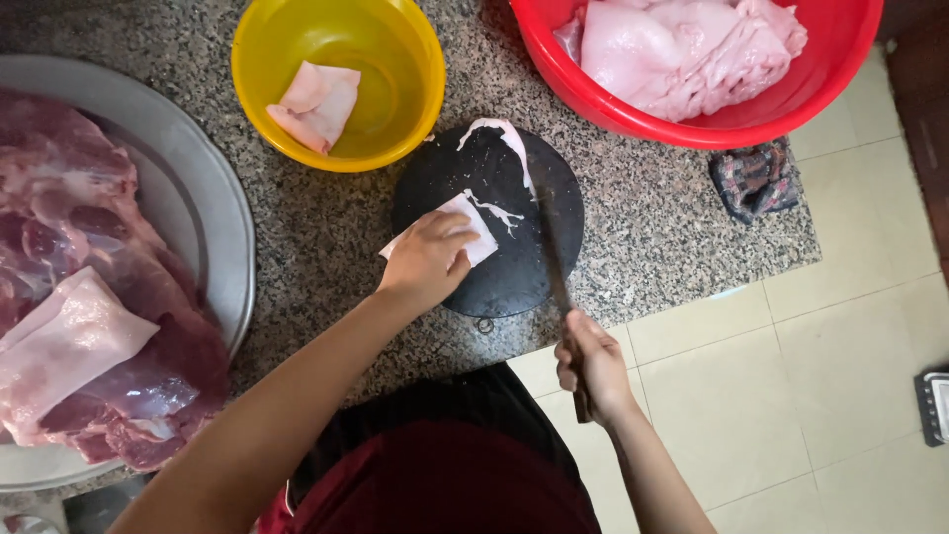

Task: Slicing thin layers of fat or meat from pieces of pork skin using a knife on a cutting board.

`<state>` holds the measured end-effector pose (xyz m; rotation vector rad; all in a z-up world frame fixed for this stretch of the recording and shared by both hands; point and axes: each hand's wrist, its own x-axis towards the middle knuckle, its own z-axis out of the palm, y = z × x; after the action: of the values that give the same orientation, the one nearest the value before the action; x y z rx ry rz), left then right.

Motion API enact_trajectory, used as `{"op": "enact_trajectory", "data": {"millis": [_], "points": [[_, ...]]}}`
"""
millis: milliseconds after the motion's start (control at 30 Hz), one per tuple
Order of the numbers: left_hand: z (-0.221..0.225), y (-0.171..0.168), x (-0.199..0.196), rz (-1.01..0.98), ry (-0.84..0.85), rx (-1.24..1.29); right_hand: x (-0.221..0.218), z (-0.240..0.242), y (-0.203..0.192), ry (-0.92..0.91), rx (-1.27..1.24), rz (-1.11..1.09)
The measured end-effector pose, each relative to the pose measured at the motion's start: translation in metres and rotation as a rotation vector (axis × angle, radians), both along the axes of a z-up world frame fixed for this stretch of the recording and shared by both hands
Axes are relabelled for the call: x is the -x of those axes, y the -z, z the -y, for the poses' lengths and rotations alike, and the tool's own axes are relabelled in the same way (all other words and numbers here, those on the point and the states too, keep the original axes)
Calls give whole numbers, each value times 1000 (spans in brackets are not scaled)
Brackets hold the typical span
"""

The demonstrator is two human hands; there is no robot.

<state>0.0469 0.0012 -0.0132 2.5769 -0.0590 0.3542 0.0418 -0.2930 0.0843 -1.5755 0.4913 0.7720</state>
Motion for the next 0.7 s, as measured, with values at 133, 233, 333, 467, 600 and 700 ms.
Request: {"op": "enact_trajectory", "data": {"millis": [133, 233, 333, 467, 600, 700], "points": [[-11, -7, -10, 74, -287, 106, 2, -17, -29, 12, 6, 87], [-10, -12, -17, -237, -390, -12, 0, -27, -35, -131, 43, 42], [-12, 17, -35, -419, -391, -58, -8, -33, -28, -173, 37, -19], [-14, 21, -44, -571, -321, -70, -27, -17, -8, -189, 1, -86], [-11, -40, -27, -577, -278, 109, -30, -5, -10, -103, 10, -62], [-14, -81, -15, -640, -267, 213, -19, -12, -26, -28, 42, 6]]}}
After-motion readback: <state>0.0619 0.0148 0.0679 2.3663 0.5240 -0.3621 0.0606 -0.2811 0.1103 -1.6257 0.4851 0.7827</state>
